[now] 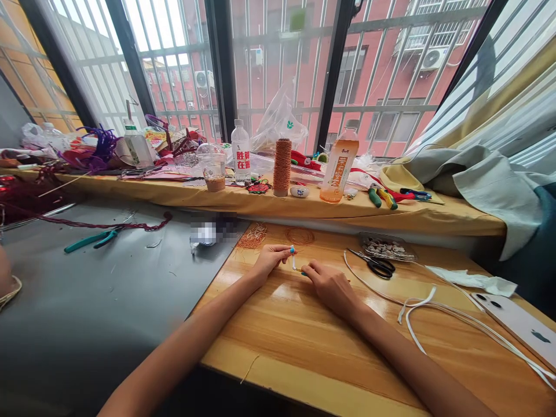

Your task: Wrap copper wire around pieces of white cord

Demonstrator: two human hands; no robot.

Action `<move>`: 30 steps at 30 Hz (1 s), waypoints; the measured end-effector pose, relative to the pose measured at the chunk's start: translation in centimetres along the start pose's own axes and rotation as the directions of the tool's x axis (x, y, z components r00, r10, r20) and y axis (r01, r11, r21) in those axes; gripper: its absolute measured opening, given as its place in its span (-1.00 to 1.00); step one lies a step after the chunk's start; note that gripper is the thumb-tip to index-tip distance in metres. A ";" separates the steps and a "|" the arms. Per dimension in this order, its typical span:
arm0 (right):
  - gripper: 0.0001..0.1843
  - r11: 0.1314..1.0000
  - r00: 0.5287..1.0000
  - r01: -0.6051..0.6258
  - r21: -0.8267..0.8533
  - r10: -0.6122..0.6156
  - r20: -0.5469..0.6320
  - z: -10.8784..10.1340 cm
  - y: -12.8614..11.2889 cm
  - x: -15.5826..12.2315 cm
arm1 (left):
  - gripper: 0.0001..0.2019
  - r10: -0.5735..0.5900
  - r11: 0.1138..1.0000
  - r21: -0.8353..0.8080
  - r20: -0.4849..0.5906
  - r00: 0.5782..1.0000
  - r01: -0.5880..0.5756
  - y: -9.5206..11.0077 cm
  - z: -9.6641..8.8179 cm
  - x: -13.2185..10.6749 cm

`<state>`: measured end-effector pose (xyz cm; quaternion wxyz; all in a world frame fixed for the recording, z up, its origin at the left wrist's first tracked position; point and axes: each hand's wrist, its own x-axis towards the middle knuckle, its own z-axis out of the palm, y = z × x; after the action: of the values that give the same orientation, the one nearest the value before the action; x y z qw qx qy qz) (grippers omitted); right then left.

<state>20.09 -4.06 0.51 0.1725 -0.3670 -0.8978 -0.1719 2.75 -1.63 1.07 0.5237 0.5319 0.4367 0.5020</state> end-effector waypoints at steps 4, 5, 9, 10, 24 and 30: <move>-0.76 0.999 0.995 0.046 -0.013 -0.047 -0.093 0.7 0.2 -0.1 | -0.64 0.009 1.000 0.002 0.001 1.000 -0.009 -0.2 -0.1 0.1; -0.76 0.998 0.991 0.057 -0.010 -0.058 -0.117 0.8 0.2 -0.2 | -0.64 0.005 1.000 0.000 0.001 1.000 -0.005 -0.2 -0.1 0.1; -0.81 0.988 0.975 0.154 -0.019 -0.156 -0.157 0.7 0.5 -0.2 | -0.67 0.006 1.000 0.007 0.009 1.000 -0.006 0.0 0.0 0.0; -0.81 0.983 0.969 0.181 -0.036 -0.185 -0.166 0.5 0.6 -0.2 | -0.68 0.011 1.000 0.010 0.011 1.000 -0.011 0.1 0.1 -0.1; -0.80 0.998 0.973 0.056 -0.031 -0.062 -0.221 1.3 0.8 -0.5 | -0.73 0.004 1.000 0.011 0.061 0.998 -0.005 1.0 0.4 -0.7; -0.74 0.986 0.967 0.142 -0.086 -0.156 -0.199 0.4 1.0 -0.5 | -0.74 0.015 0.999 0.036 0.078 0.997 -0.018 1.4 0.6 -1.0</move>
<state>21.03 -3.53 0.12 0.2377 -0.2846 -0.8936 -0.2530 3.16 -2.83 2.39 0.5263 0.5641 0.4208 0.4772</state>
